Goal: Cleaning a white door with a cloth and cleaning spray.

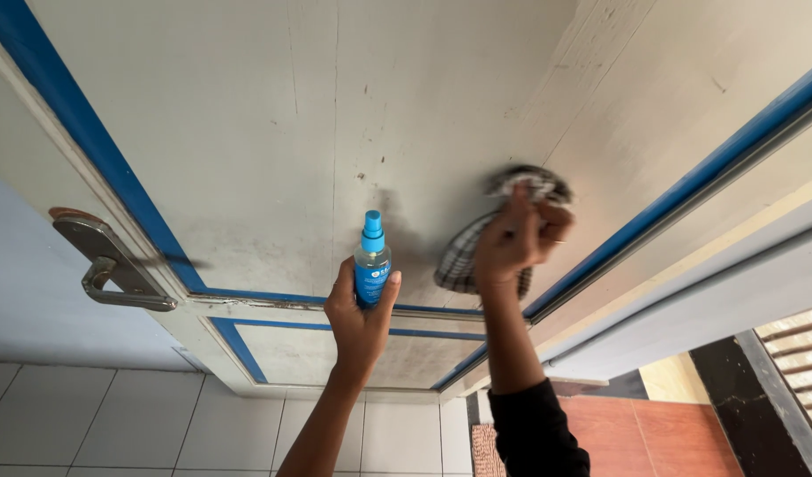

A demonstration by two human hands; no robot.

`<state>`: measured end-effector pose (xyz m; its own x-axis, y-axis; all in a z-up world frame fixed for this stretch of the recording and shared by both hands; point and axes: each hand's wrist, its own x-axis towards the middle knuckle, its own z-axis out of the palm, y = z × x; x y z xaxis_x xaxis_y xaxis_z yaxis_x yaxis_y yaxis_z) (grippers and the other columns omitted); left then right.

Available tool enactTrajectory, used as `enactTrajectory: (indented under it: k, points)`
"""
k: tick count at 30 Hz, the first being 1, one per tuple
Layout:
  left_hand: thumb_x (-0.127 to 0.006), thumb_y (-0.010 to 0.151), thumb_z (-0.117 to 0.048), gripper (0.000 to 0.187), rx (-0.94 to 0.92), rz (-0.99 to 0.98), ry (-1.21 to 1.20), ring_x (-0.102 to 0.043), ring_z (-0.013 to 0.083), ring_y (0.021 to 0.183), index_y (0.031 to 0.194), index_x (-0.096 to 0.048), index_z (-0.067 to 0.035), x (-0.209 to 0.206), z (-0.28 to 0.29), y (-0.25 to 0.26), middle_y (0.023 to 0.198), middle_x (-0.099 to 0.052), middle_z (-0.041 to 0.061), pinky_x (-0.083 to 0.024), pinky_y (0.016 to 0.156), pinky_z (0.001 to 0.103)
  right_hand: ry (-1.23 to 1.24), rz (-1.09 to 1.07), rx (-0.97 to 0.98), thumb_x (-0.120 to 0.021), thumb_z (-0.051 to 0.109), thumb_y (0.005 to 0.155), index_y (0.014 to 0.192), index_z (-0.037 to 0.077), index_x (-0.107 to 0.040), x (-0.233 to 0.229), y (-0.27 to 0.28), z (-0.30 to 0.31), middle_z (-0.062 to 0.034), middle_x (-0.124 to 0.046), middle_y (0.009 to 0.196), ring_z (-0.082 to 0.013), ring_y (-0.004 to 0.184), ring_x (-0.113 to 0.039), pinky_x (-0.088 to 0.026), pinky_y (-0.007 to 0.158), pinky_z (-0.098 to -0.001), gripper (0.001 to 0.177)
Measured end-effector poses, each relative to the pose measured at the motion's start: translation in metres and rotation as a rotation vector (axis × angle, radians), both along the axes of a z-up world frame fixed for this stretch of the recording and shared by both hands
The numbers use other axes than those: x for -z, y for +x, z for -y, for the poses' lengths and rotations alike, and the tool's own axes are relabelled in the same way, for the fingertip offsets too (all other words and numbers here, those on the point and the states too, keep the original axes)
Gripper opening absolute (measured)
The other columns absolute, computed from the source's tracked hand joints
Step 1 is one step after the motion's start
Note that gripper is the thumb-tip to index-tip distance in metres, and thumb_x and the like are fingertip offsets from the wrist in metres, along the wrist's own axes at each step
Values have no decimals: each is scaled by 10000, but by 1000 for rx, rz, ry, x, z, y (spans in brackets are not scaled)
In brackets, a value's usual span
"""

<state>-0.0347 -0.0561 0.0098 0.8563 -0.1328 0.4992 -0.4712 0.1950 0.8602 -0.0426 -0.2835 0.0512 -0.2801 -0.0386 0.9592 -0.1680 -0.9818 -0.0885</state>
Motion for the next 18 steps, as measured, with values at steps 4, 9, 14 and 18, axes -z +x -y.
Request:
enactTrajectory:
  k: [4, 9, 14, 18]
  points:
    - [-774, 933, -249, 317, -16, 13, -13, -601, 71, 651, 1111, -633, -29, -3, 8, -3, 784, -658, 18, -481, 575, 241, -128, -222, -139, -738, 17, 921, 1055, 44, -776, 0, 9, -42, -87, -553, 1025, -231, 899, -541, -479, 703, -348, 142]
    - [-779, 923, -226, 337, -18, 7, -35, -620, 85, 687, 1153, -641, -22, -7, 21, -12, 812, -676, 30, -508, 609, 252, -241, -483, -192, -729, 108, 792, 1116, 103, -813, 50, -8, -56, -72, -531, 1039, -271, 950, -576, -504, 799, -413, 335]
    - [-771, 932, -240, 347, 9, 14, -29, -632, 87, 717, 1161, -633, -19, -4, 35, -21, 852, -688, 29, -526, 636, 258, -79, -520, -230, -725, 78, 755, 1103, 117, -795, 111, -51, -10, -84, -533, 1013, -262, 895, -504, -453, 688, -362, 357]
    - [-769, 926, -260, 340, 42, -11, 8, -629, 85, 667, 1147, -639, -36, 0, 44, -25, 806, -670, 22, -514, 587, 258, -22, -404, -183, -697, -12, 887, 1107, 100, -798, 114, -67, 53, -73, -542, 1003, -243, 911, -507, -431, 691, -350, 267]
